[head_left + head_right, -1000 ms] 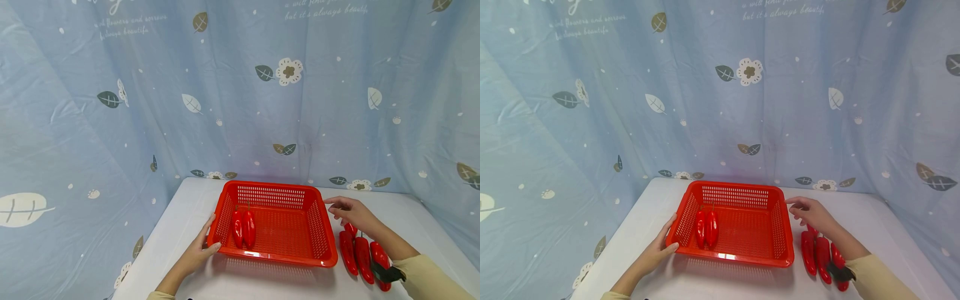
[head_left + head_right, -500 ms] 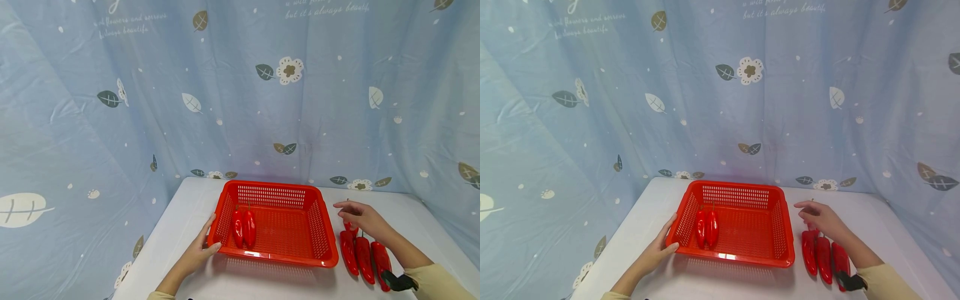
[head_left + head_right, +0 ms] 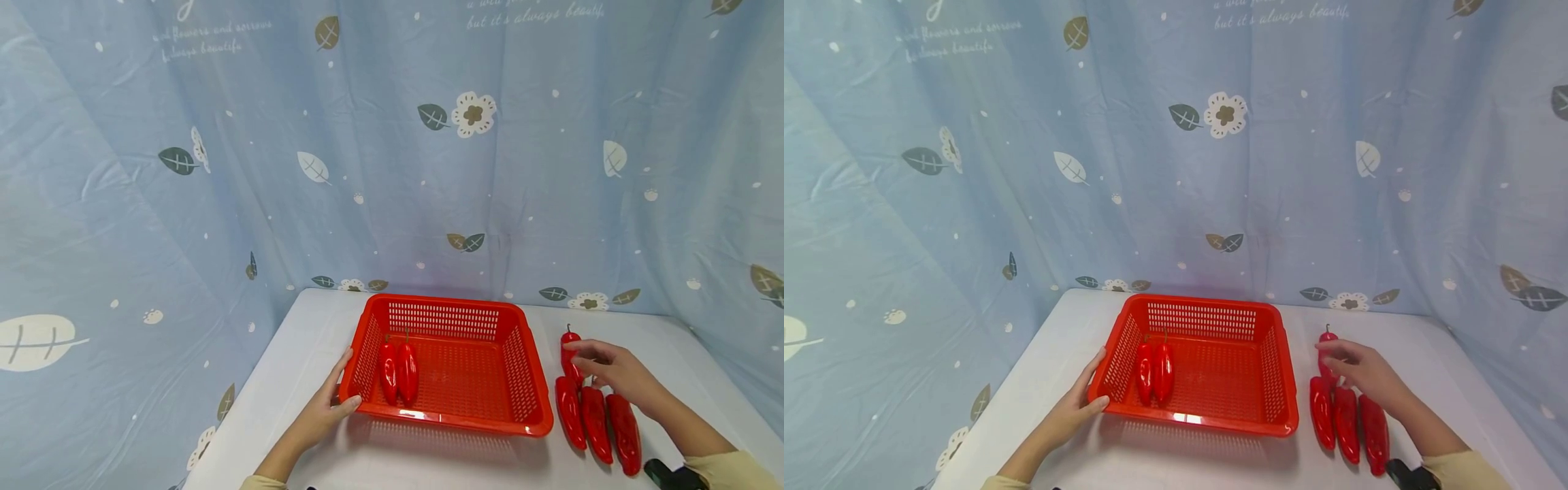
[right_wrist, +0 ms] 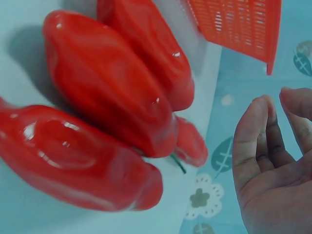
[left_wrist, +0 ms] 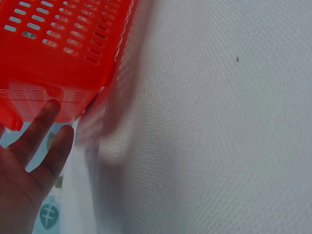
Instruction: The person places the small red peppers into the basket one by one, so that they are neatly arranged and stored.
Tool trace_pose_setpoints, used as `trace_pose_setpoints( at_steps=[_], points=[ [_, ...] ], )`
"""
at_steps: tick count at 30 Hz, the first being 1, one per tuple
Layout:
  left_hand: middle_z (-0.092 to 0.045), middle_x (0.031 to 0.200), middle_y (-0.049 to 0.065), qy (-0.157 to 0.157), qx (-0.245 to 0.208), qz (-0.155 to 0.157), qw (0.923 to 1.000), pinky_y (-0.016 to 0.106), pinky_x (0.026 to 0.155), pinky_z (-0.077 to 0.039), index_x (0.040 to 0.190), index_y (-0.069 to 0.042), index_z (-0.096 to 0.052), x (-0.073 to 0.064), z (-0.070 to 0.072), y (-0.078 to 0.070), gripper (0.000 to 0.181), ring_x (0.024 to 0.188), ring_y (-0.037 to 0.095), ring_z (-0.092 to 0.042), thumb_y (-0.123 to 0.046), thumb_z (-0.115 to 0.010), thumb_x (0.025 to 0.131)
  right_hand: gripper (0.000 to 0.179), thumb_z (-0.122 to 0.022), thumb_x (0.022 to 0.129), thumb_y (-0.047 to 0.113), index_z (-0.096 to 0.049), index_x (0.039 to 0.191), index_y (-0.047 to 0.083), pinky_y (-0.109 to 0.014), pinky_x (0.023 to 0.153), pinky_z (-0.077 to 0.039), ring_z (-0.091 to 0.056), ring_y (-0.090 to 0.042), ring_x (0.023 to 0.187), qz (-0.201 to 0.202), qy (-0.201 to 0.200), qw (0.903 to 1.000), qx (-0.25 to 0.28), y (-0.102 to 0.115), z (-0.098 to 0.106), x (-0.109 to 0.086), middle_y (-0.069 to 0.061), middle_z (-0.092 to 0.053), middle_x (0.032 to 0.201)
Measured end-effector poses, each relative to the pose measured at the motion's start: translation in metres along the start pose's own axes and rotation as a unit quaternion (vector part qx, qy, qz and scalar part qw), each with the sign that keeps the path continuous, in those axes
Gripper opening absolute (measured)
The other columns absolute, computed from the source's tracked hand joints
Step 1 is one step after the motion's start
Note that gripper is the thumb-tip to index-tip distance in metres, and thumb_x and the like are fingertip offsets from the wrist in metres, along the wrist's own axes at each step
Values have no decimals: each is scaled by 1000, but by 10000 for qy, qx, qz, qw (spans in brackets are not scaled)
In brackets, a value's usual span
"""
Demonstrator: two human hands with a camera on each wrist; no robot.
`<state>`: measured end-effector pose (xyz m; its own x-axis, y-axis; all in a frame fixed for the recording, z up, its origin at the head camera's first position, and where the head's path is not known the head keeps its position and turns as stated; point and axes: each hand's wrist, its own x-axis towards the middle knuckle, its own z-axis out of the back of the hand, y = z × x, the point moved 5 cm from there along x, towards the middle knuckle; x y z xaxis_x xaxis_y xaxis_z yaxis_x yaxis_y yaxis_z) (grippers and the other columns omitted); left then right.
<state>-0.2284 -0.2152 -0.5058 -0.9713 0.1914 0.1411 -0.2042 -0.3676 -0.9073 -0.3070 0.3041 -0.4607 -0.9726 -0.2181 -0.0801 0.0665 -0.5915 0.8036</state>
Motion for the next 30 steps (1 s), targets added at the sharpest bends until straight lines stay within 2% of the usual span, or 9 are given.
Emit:
trace_pose_setpoints(
  at_steps=[9,17,24,30],
  points=[
    [-16,169,9,22,-65,23,10000,30,93,-51,164,-27,-19,1,0,0,84,130,36,-55,-16,-67,97,60,-67,99,31,-49,145,-2,-37,70,-59,-62,-29,95,-225,-43,9996,-140,-13,8,-8,-23,-65,117],
    [-19,168,11,38,-31,53,10000,30,92,-52,164,-27,-19,0,-1,2,83,128,35,-56,-17,-67,97,69,-67,99,36,-42,149,-4,-36,74,-60,-66,-26,96,-472,-124,9984,-277,-35,14,-16,-27,-61,124],
    [-19,169,10,-25,-60,100,9999,28,92,-51,164,-28,-20,0,0,1,84,128,35,-57,-18,-67,96,68,-67,98,37,-44,146,-6,-37,73,-60,-66,-24,92,-524,-250,9970,-510,-45,22,-25,-28,-61,123],
    [-19,169,8,-6,-12,32,10000,29,92,-51,164,-26,-20,1,0,1,83,127,34,-57,-18,-66,96,72,-71,95,39,-46,144,-7,-40,76,-60,-65,-21,93,-890,-150,9948,-478,-64,23,-32,-29,-60,124]
  ],
)
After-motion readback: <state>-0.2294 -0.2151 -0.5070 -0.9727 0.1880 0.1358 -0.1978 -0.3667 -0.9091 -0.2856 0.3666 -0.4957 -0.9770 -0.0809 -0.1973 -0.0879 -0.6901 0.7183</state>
